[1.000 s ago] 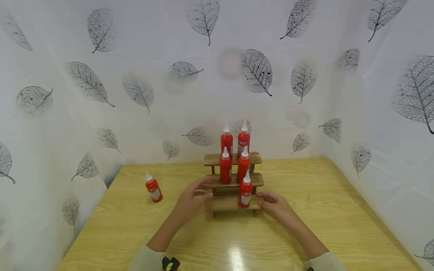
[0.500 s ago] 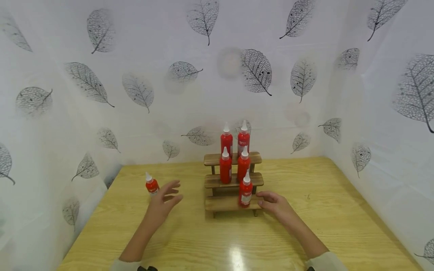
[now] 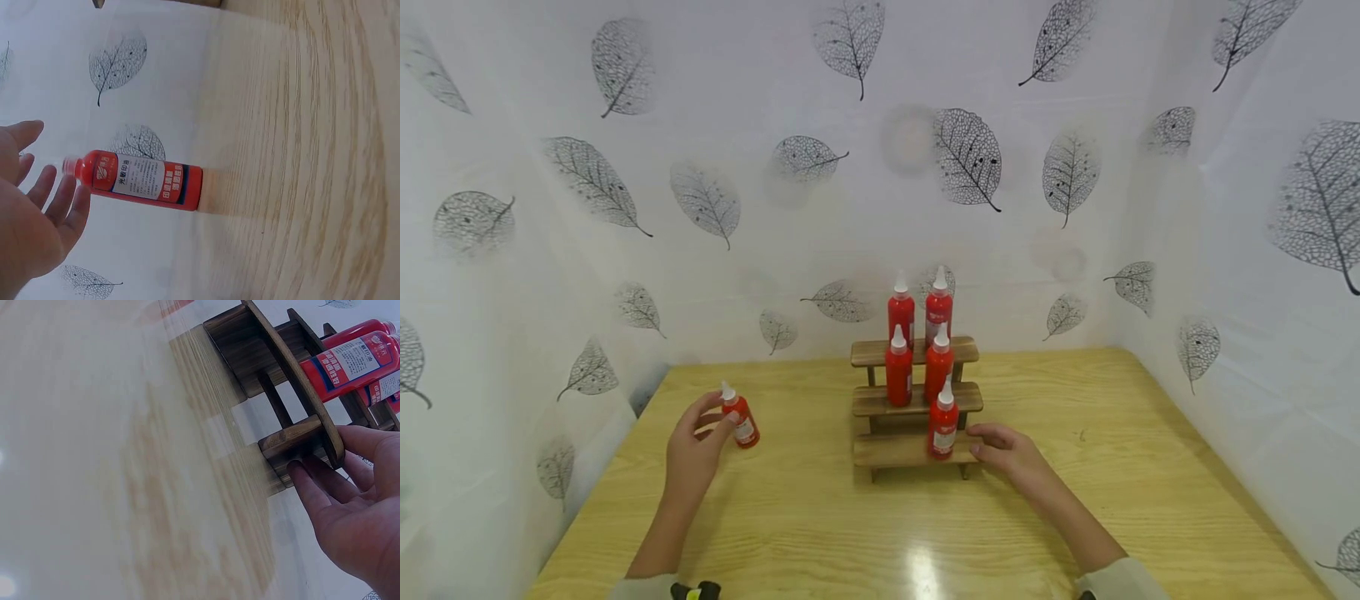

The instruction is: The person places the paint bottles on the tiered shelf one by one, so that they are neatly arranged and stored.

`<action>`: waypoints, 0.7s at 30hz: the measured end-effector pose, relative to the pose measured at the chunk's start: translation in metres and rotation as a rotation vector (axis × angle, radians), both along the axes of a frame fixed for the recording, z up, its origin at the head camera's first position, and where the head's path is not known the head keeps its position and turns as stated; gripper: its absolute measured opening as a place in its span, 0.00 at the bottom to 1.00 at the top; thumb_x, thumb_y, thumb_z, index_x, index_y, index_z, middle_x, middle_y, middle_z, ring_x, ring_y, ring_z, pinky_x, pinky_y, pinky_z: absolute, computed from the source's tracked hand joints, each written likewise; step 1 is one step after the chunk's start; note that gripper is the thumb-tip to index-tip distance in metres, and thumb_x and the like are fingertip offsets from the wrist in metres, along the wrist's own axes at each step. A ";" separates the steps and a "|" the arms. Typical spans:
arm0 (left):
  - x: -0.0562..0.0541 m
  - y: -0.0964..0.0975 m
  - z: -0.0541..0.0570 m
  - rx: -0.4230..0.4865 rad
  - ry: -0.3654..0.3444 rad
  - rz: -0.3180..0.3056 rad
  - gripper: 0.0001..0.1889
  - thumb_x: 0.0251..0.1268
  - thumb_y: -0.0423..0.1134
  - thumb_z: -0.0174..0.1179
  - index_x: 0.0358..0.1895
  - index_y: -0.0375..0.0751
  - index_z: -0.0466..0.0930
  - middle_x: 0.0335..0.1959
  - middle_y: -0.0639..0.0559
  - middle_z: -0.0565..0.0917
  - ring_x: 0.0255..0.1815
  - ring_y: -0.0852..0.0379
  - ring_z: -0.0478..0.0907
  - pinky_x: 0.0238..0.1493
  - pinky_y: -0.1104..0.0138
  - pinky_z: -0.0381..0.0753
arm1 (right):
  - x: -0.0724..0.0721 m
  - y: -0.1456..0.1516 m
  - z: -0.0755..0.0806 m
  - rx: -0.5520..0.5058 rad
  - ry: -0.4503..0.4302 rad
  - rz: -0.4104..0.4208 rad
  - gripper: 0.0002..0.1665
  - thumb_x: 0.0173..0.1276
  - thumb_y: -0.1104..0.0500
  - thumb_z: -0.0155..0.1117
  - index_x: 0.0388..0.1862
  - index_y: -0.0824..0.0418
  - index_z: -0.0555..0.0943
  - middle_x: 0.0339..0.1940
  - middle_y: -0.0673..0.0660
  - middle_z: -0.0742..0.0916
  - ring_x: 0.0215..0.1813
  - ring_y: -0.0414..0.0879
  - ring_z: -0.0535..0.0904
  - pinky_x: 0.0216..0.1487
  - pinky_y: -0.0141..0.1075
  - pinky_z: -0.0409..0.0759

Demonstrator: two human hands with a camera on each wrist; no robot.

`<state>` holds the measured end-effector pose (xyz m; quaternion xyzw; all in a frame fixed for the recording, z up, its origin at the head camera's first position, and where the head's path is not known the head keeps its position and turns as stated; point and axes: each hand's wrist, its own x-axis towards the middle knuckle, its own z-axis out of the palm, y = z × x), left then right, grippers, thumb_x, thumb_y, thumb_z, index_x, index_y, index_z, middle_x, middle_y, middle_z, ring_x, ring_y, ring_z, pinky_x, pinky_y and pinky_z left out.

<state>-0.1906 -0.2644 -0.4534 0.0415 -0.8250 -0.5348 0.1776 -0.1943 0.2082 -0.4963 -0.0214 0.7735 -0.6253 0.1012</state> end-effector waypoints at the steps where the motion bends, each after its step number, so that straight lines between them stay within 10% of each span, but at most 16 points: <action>1: -0.002 -0.001 -0.001 0.001 -0.003 0.016 0.29 0.72 0.49 0.62 0.73 0.47 0.69 0.67 0.48 0.75 0.57 0.63 0.72 0.49 0.83 0.71 | 0.000 0.000 0.000 0.002 0.004 0.000 0.28 0.70 0.51 0.67 0.65 0.60 0.78 0.68 0.62 0.80 0.68 0.55 0.76 0.68 0.48 0.76; 7: -0.016 -0.005 -0.008 0.019 -0.030 0.022 0.31 0.73 0.48 0.62 0.74 0.43 0.67 0.71 0.44 0.69 0.66 0.46 0.67 0.54 0.76 0.68 | -0.001 -0.001 0.000 0.001 0.014 -0.007 0.27 0.69 0.52 0.68 0.64 0.60 0.78 0.67 0.62 0.80 0.68 0.56 0.75 0.68 0.49 0.76; 21: -0.030 -0.005 -0.019 0.074 -0.105 -0.028 0.34 0.73 0.36 0.60 0.78 0.40 0.58 0.74 0.38 0.67 0.72 0.43 0.67 0.50 0.84 0.68 | -0.003 0.001 -0.004 0.027 0.007 -0.004 0.27 0.70 0.50 0.67 0.64 0.58 0.78 0.67 0.60 0.80 0.69 0.56 0.75 0.68 0.47 0.76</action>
